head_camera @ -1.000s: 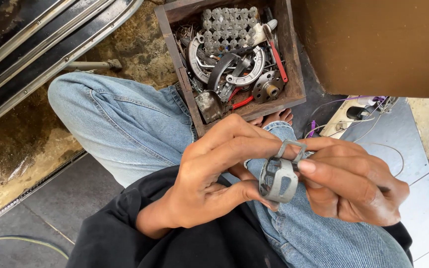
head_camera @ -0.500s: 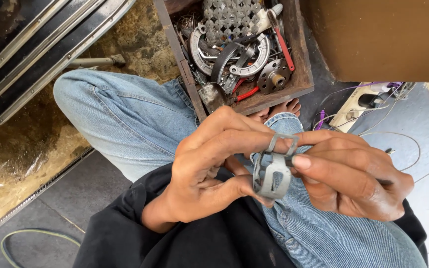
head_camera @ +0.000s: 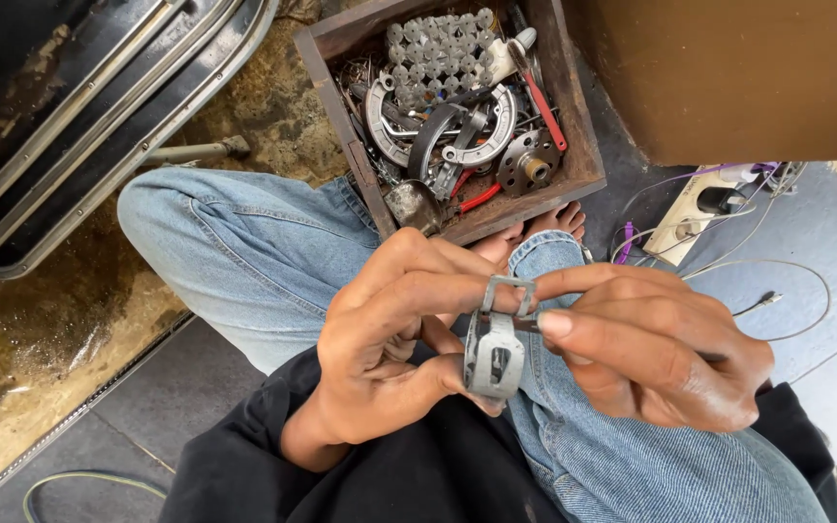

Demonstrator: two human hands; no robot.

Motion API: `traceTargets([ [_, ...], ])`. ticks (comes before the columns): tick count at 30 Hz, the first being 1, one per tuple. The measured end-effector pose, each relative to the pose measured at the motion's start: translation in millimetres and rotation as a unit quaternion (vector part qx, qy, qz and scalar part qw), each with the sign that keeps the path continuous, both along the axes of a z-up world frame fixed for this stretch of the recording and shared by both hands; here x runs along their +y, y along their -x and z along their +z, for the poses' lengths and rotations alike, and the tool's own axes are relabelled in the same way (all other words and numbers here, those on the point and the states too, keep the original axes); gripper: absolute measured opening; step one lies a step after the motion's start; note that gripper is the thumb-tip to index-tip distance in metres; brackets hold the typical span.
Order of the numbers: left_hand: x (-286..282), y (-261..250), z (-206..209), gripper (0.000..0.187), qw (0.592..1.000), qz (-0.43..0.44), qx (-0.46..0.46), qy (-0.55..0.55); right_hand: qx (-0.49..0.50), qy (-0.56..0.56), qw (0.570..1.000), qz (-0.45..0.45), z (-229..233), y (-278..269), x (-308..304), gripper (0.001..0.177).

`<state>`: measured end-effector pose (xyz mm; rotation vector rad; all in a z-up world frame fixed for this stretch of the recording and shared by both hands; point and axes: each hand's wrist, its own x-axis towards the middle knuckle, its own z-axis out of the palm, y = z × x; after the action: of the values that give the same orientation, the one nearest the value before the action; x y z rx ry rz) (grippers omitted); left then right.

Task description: The person sits on the floor and cleans a small metal part using a small brush. They scrub the surface and edges of the part, then switch to a thin wire to clean inside the holes and crevices. The person continues to alternate between the brush and wire to clean different areas of the metal part.

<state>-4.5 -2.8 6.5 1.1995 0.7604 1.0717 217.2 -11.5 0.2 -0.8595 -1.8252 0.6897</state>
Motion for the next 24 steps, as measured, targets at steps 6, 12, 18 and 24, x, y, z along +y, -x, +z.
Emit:
traceTargets([
  [6,-2,-3,-5,0.045,1.000,-0.001,-0.022,-0.005,0.025,0.018,0.998,0.050,-5,-4,3,0.018],
  [12,-1,-2,-6,0.041,0.999,-0.006,-0.031,0.006,0.019,0.016,0.999,0.045,-7,-7,6,0.018],
  [18,-1,-6,-11,0.041,0.999,0.009,-0.034,-0.006,0.014,0.049,0.993,0.106,-3,-10,9,0.015],
  [24,-1,-5,-12,0.039,0.998,0.020,-0.038,-0.043,0.004,0.040,0.999,0.036,-4,-7,5,0.015],
])
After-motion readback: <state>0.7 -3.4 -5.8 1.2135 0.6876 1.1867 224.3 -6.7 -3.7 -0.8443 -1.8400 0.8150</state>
